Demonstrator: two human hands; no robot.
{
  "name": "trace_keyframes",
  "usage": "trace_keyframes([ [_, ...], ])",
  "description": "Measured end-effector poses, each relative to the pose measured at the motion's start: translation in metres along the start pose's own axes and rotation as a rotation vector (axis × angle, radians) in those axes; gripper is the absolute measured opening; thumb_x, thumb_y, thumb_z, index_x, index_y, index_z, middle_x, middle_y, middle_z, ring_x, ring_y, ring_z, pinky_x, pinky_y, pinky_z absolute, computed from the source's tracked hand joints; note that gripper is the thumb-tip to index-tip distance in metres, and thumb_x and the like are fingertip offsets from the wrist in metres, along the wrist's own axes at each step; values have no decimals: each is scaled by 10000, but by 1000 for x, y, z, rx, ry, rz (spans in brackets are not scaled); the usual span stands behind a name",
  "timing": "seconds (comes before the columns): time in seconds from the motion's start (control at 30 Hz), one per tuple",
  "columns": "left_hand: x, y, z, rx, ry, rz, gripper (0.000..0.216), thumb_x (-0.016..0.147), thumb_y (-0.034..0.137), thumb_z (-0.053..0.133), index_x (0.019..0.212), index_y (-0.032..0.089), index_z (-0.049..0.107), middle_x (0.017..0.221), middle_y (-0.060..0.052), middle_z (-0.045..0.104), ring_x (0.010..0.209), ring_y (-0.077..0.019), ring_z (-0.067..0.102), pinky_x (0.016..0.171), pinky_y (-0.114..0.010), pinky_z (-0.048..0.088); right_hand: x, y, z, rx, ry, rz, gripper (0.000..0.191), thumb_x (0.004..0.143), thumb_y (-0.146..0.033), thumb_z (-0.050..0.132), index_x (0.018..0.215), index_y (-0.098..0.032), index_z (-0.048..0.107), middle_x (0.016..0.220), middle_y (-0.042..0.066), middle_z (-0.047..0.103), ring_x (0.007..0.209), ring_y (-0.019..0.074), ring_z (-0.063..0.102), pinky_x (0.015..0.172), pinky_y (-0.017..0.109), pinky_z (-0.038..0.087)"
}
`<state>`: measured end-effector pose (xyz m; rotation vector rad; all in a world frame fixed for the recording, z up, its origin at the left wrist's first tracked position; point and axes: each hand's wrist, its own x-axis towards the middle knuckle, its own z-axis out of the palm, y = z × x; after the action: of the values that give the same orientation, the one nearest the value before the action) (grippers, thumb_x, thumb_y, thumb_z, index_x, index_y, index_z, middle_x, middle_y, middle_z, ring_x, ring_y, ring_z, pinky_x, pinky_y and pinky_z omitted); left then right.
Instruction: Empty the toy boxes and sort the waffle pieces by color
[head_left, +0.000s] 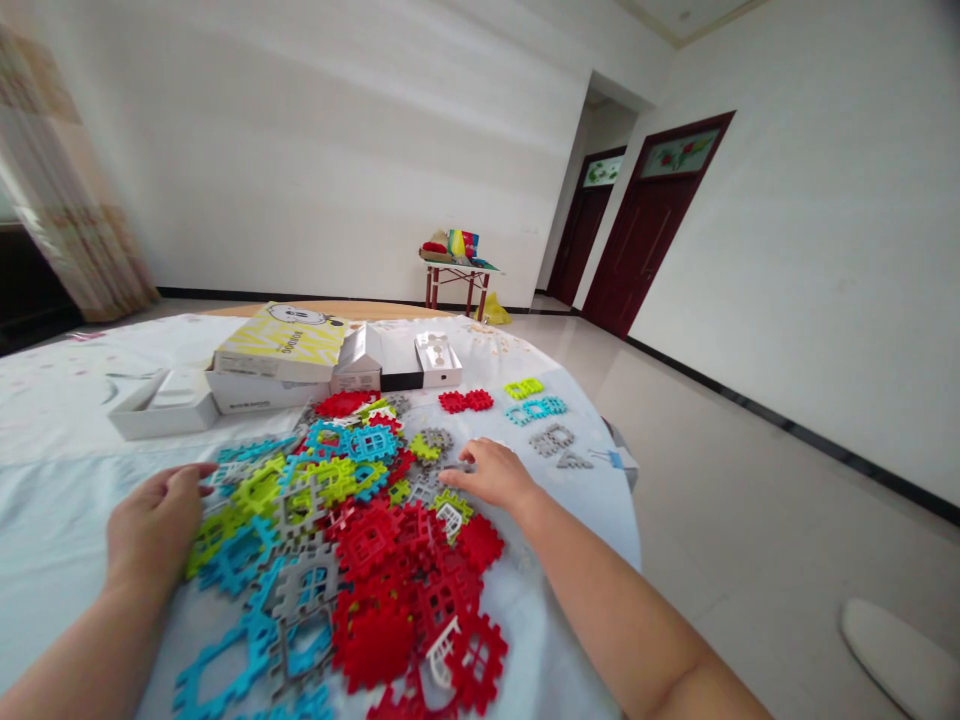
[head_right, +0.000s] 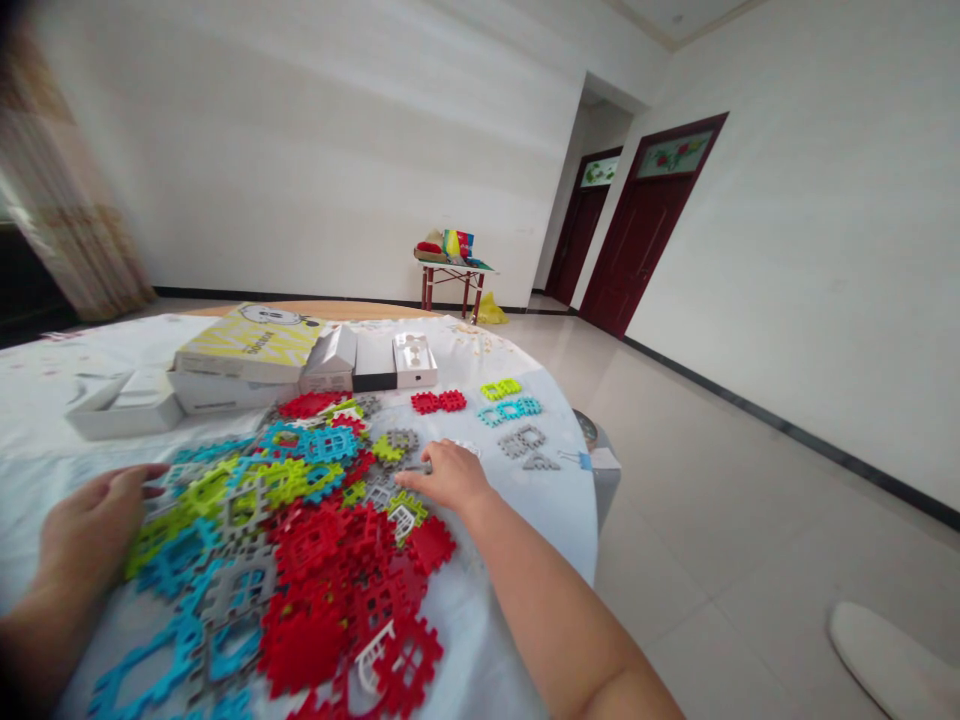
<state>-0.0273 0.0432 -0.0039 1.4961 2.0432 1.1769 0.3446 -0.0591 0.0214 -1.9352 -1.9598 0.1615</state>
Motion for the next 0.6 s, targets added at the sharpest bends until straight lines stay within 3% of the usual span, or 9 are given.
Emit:
trace_keyframes([
  [0.27, 3, -6, 1, 14, -3, -4, 433, 765, 375, 377, 1023, 176, 661, 750, -42, 655, 730, -197, 589, 544, -255, 400, 5, -10, 4, -83, -58, 75, 442, 690, -526, 613, 1037, -253, 611, 953, 29, 649, 910, 192, 599, 791, 275, 414],
  [0.6, 4, -8, 2, 14, 8, 14, 441, 755, 367, 390, 1035, 158, 660, 742, -46, 651, 718, -186, 579, 527, -236, 392, 7, -19, -3, -143, -123, 59, 591, 624, -617, 625, 1096, -262, 587, 1059, 73, 633, 961, 243, 597, 780, 323, 444],
])
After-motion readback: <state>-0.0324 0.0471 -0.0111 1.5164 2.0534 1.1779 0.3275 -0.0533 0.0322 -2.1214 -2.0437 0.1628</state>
